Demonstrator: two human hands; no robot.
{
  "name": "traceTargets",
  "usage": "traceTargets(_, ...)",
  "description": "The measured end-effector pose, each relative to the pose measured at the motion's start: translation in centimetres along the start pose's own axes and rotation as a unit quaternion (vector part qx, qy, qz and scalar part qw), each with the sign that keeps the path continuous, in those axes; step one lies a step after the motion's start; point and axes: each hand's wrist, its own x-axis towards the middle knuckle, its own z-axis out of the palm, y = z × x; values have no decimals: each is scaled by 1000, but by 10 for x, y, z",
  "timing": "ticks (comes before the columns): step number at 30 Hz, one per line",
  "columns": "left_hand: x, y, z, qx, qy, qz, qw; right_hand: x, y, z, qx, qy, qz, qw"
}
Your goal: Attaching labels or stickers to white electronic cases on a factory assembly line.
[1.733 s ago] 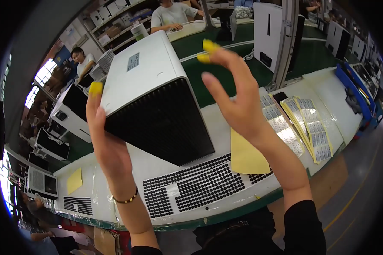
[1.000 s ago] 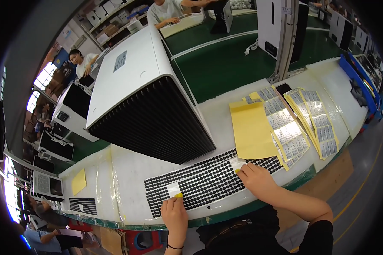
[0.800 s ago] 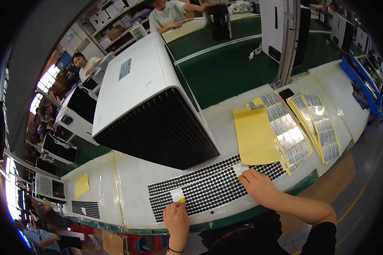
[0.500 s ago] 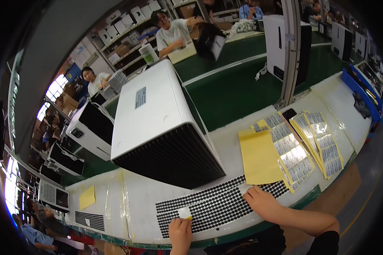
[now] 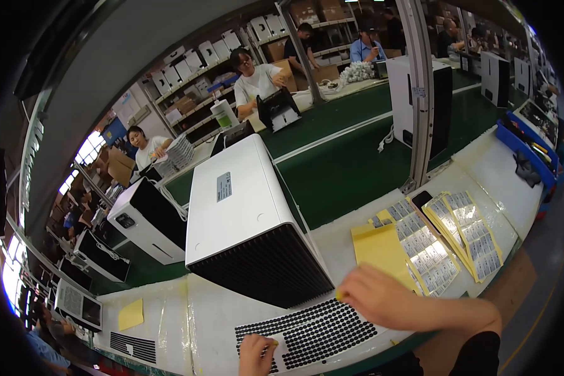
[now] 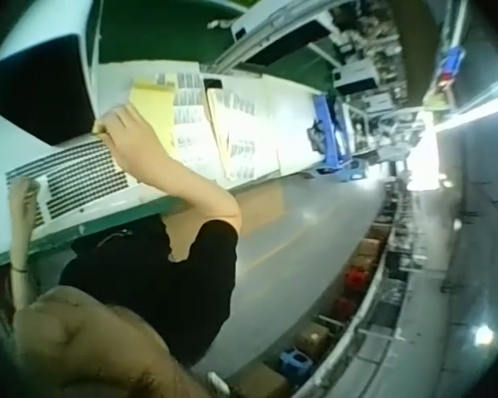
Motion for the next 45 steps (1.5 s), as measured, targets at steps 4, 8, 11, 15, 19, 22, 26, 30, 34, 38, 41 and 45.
traceTargets(4, 45, 85, -85, -3, 158, 187, 970, 87, -25, -55, 44, 100, -100, 989)
traceTargets(8, 71, 118, -127, -83, 365, 253, 892, 137, -43, -63, 130, 49, -58, 989)
traceTargets(11, 121, 138, -142, -111, 326, 276, 898, 146, -29, -67, 154, -11, -6, 988)
traceTargets(15, 140, 136, -151, -171, 229, 273, 919, 151, -33, -67, 69, -22, -55, 996)
traceTargets(19, 145, 135, -158, -164, 216, 260, 927, 157, -32, -63, 20, 0, -148, 989)
traceTargets(22, 146, 137, -162, -163, 183, 251, 936, 154, -31, -59, -1, 65, -206, 976)
traceTargets(26, 148, 138, -171, -136, 148, 257, 945, 151, -31, -54, -16, 119, -224, 967)
traceTargets(30, 152, 142, -175, -58, 168, 274, 945, 155, -30, -49, -20, 132, -230, 964)
traceTargets(34, 143, 154, -174, 14, 194, 300, 934, 151, -30, -45, -45, 161, -244, 955)
traceTargets(38, 129, 156, -165, 64, 219, 321, 919, 147, -29, -48, -60, 164, -243, 954)
traceTargets(41, 119, 145, -156, 150, 296, 353, 875, 143, -28, -49, -72, 171, -247, 951)
traceTargets(45, 116, 135, -147, 151, 326, 355, 863, 136, -23, -41, -85, 228, -252, 937)
